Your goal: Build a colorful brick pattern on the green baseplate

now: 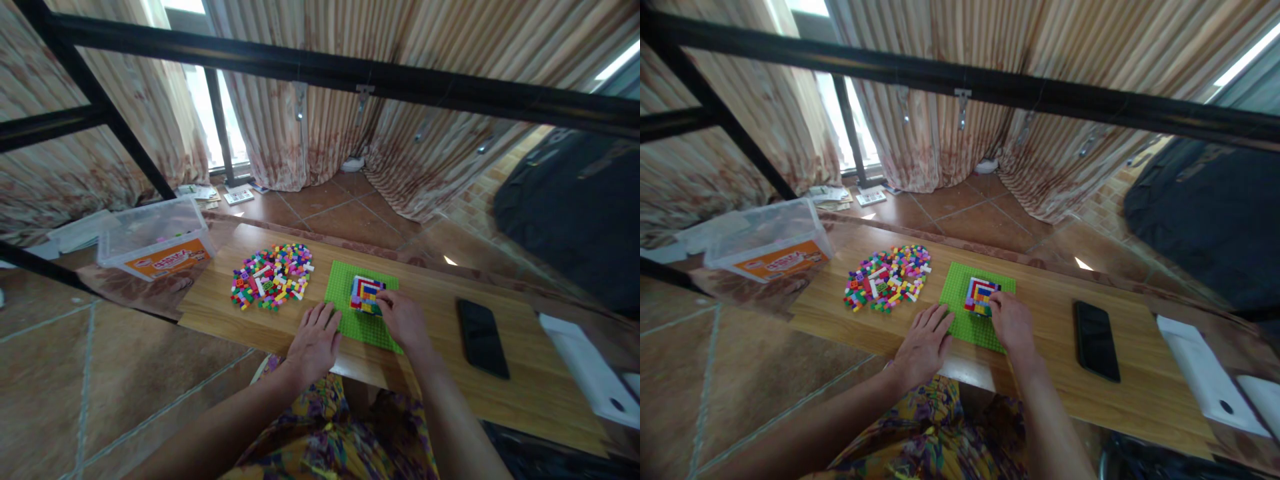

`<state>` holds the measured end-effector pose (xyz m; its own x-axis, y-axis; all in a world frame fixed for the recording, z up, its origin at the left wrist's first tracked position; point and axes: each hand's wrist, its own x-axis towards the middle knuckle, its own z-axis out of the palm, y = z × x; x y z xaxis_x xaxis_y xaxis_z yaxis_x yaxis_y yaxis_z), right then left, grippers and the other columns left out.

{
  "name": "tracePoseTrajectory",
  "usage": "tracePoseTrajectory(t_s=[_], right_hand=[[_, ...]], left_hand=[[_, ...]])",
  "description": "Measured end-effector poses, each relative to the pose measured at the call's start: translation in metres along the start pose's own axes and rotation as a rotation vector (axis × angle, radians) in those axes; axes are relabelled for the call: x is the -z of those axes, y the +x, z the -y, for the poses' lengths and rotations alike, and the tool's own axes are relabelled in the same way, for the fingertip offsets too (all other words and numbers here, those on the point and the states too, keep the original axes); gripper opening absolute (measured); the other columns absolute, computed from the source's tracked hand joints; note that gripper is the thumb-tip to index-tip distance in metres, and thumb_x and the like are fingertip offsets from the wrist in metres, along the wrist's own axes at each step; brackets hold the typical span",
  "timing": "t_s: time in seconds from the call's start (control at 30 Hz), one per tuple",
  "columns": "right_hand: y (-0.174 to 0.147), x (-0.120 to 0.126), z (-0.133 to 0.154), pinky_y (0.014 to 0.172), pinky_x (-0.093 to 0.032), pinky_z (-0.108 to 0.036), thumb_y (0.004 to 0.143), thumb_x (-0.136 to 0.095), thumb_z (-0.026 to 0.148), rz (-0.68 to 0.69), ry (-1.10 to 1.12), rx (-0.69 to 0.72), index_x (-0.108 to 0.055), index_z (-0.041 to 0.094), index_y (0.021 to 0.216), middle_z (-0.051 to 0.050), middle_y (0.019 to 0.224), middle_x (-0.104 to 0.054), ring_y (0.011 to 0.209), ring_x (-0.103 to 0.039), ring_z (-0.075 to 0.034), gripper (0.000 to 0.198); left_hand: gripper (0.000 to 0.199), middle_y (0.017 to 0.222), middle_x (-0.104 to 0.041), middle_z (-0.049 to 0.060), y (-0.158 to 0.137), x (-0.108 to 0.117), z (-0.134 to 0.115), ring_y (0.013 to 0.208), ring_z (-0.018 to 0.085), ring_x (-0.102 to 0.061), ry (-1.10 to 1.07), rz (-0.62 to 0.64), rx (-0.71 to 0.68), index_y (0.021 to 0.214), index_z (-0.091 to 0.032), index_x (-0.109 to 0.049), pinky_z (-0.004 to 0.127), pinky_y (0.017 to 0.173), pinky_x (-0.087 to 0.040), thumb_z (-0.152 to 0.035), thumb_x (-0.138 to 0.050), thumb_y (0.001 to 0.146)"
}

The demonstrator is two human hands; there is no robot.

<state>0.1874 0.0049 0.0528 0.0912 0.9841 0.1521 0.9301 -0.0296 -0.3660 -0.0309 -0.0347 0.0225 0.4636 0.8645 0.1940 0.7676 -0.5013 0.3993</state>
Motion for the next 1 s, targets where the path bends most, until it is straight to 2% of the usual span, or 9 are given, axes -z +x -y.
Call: tracePoseTrajectory(t_s=[0.2, 0.37, 0.57, 0.77, 1.0], right_hand=[[-0.003, 0.000, -0.006, 0.077, -0.048, -0.036, 0.087, -0.046, 0.028, -0.057, 0.078, -0.076, -0.072, 0.021, 0.094, -0.009, 0.096, -0.074, 0.083, -0.067, -0.024, 0.028], [-0.008, 0.000, -0.011, 0.075, -0.049, -0.035, 0.084, -0.048, 0.032, -0.114, 0.198, -0.136, -0.072, 0.020, 0.094, -0.008, 0.090, -0.075, 0.079, -0.068, -0.023, 0.029], [-0.012, 0.003, -0.004, 0.078, -0.050, -0.036, 0.086, -0.046, 0.035, -0.173, 0.301, -0.127, -0.070, 0.019, 0.098, -0.010, 0.094, -0.075, 0.083, -0.069, -0.023, 0.031], [-0.014, 0.000, 0.002, 0.079, -0.050, -0.036, 0.088, -0.042, 0.032, -0.139, 0.231, -0.100, -0.067, 0.020, 0.105, -0.009, 0.097, -0.075, 0.084, -0.069, -0.023, 0.032], [-0.018, -0.004, 0.003, 0.072, -0.049, -0.034, 0.091, -0.040, 0.033, -0.135, 0.182, -0.085, -0.064, 0.020, 0.114, -0.009, 0.097, -0.075, 0.079, -0.069, -0.023, 0.035]], left_hand=[[0.041, 0.145, -0.047, 0.010, 0.000, 0.001, -0.001, 0.136, 0.028, -0.037, -0.001, 0.012, 0.001, 0.133, -0.019, -0.051, 0.049, 0.111, -0.035, -0.028, -0.045, 0.093], [0.041, 0.145, -0.047, 0.010, 0.000, 0.002, -0.001, 0.136, 0.028, -0.037, 0.001, 0.010, 0.000, 0.133, -0.020, -0.051, 0.049, 0.111, -0.035, -0.029, -0.045, 0.094], [0.041, 0.145, -0.047, 0.010, 0.000, 0.001, 0.000, 0.136, 0.028, -0.038, 0.004, 0.011, -0.004, 0.134, -0.019, -0.050, 0.049, 0.111, -0.035, -0.029, -0.045, 0.094], [0.042, 0.145, -0.048, 0.010, 0.000, 0.000, 0.000, 0.136, 0.028, -0.038, 0.000, 0.002, -0.004, 0.134, -0.020, -0.050, 0.049, 0.111, -0.035, -0.029, -0.045, 0.093], [0.042, 0.145, -0.048, 0.010, 0.000, 0.000, 0.000, 0.136, 0.028, -0.038, 0.008, 0.007, 0.000, 0.134, -0.020, -0.051, 0.049, 0.111, -0.034, -0.029, -0.045, 0.094]])
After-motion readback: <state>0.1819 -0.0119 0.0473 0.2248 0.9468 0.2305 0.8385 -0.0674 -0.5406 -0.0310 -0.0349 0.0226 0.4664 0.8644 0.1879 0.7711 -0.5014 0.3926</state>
